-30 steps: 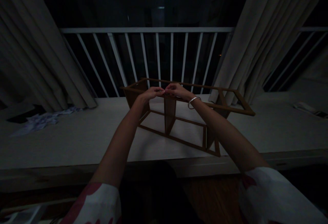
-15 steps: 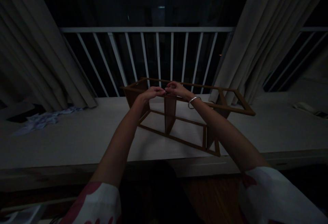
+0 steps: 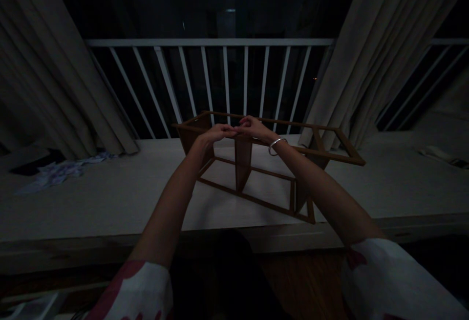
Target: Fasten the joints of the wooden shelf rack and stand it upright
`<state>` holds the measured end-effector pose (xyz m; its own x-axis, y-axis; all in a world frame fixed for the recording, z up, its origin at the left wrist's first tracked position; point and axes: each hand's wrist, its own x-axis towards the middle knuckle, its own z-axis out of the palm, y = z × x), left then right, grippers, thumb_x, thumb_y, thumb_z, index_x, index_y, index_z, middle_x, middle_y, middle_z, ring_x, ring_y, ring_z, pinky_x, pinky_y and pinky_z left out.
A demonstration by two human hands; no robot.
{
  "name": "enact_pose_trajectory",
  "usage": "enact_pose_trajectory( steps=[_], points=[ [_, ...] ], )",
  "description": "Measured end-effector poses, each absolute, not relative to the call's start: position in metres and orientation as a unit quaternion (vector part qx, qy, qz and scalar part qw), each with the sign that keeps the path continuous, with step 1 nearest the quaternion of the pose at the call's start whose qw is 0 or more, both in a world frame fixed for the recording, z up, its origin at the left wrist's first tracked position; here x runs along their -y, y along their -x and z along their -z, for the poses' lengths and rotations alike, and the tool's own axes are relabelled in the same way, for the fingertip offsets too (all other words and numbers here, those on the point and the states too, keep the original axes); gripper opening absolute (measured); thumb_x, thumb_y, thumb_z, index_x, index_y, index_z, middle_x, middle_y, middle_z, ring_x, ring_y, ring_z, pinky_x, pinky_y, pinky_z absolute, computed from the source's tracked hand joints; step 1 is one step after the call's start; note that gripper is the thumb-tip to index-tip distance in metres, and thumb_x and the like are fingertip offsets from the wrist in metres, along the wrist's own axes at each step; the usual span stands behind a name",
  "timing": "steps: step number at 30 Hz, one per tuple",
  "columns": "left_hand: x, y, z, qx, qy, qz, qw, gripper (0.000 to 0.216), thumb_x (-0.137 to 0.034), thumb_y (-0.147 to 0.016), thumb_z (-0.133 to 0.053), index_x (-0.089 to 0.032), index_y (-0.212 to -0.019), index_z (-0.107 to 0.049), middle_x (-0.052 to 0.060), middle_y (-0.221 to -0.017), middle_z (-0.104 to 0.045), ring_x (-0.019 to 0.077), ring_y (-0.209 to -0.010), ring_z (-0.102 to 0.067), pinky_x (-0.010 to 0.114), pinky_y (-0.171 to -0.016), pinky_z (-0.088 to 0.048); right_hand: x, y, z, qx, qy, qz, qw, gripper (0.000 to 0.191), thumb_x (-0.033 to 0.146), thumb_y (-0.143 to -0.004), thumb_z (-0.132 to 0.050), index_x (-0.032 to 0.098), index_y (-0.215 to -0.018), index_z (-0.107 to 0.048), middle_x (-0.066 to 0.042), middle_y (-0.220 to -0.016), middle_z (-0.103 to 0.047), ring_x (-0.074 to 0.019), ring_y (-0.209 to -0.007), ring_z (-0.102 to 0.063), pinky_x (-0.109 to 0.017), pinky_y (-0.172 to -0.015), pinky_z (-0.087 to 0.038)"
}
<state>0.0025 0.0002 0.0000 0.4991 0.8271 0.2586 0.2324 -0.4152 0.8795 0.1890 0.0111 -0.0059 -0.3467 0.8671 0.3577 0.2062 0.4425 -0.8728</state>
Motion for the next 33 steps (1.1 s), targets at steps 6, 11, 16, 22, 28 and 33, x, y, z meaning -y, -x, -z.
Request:
enact_pose_trajectory(
  steps=[6, 11, 16, 22, 28, 33],
  points=[
    [-0.001, -0.001, 0.001, -0.355, -0.753, -0.371, 0.412, 0.028, -0.032, -0.06, -0.062, -0.014, -0.082, -0.065, 0.004, -0.083, -0.062, 0.0157, -0.083, -0.053, 0.031, -0.083, -0.034, -0.015, -0.19, 0.008, 0.733, 0.365, -0.367, 0.44, 0.047, 0.035, -0.06, -0.067, 0.017, -0.096, -0.042, 0.0, -0.08, -0.057, -0.0086, -0.061, -0.054, -0.019, -0.05, -0.043],
    [-0.002, -0.003, 0.001, -0.368, -0.742, -0.381, 0.41, 0.025, -0.032, -0.063, -0.057, -0.015, -0.079, -0.065, 0.003, -0.084, -0.062, 0.0159, -0.082, -0.052, 0.028, -0.078, -0.036, -0.013, -0.189, 0.007, 0.734, 0.361, -0.375, 0.437, 0.047, 0.034, -0.06, -0.066, 0.017, -0.096, -0.041, -0.001, -0.08, -0.059, -0.0087, -0.063, -0.055, -0.019, -0.052, -0.043],
    [0.001, -0.005, 0.0, -0.38, -0.74, -0.38, 0.404, 0.024, -0.032, -0.064, -0.055, -0.014, -0.077, -0.063, 0.002, -0.081, -0.061, 0.0155, -0.08, -0.052, 0.028, -0.076, -0.036, -0.008, -0.188, 0.004, 0.728, 0.351, -0.403, 0.429, 0.045, 0.034, -0.061, -0.066, 0.017, -0.095, -0.041, -0.001, -0.077, -0.061, -0.0084, -0.062, -0.055, -0.019, -0.053, -0.044],
    [0.0, -0.004, 0.001, -0.355, -0.744, -0.399, 0.4, 0.021, -0.03, -0.066, -0.053, -0.014, -0.079, -0.059, 0.002, -0.079, -0.057, 0.0131, -0.078, -0.05, 0.026, -0.074, -0.036, -0.005, -0.188, 0.001, 0.729, 0.356, -0.4, 0.426, 0.041, 0.033, -0.063, -0.065, 0.016, -0.093, -0.042, -0.001, -0.074, -0.062, -0.0081, -0.061, -0.055, -0.017, -0.049, -0.041],
    [-0.006, -0.003, 0.004, -0.351, -0.74, -0.41, 0.402, 0.034, -0.027, -0.068, -0.052, -0.018, -0.101, -0.051, 0.002, -0.088, -0.055, 0.012, -0.081, -0.05, 0.027, -0.076, -0.036, -0.003, -0.187, -0.001, 0.758, 0.345, -0.378, 0.405, 0.029, 0.034, -0.066, -0.063, 0.014, -0.082, -0.049, -0.003, -0.072, -0.063, -0.0066, -0.055, -0.051, -0.015, -0.044, -0.035],
    [-0.005, -0.004, 0.002, -0.341, -0.752, -0.389, 0.408, 0.043, -0.025, -0.069, -0.051, -0.018, -0.112, -0.047, 0.004, -0.099, -0.055, 0.0125, -0.086, -0.05, 0.027, -0.078, -0.036, 0.003, -0.187, -0.004, 0.767, 0.331, -0.378, 0.399, 0.027, 0.035, -0.068, -0.06, 0.014, -0.081, -0.05, -0.004, -0.074, -0.064, -0.0077, -0.057, -0.053, -0.015, -0.045, -0.035]
  ],
)
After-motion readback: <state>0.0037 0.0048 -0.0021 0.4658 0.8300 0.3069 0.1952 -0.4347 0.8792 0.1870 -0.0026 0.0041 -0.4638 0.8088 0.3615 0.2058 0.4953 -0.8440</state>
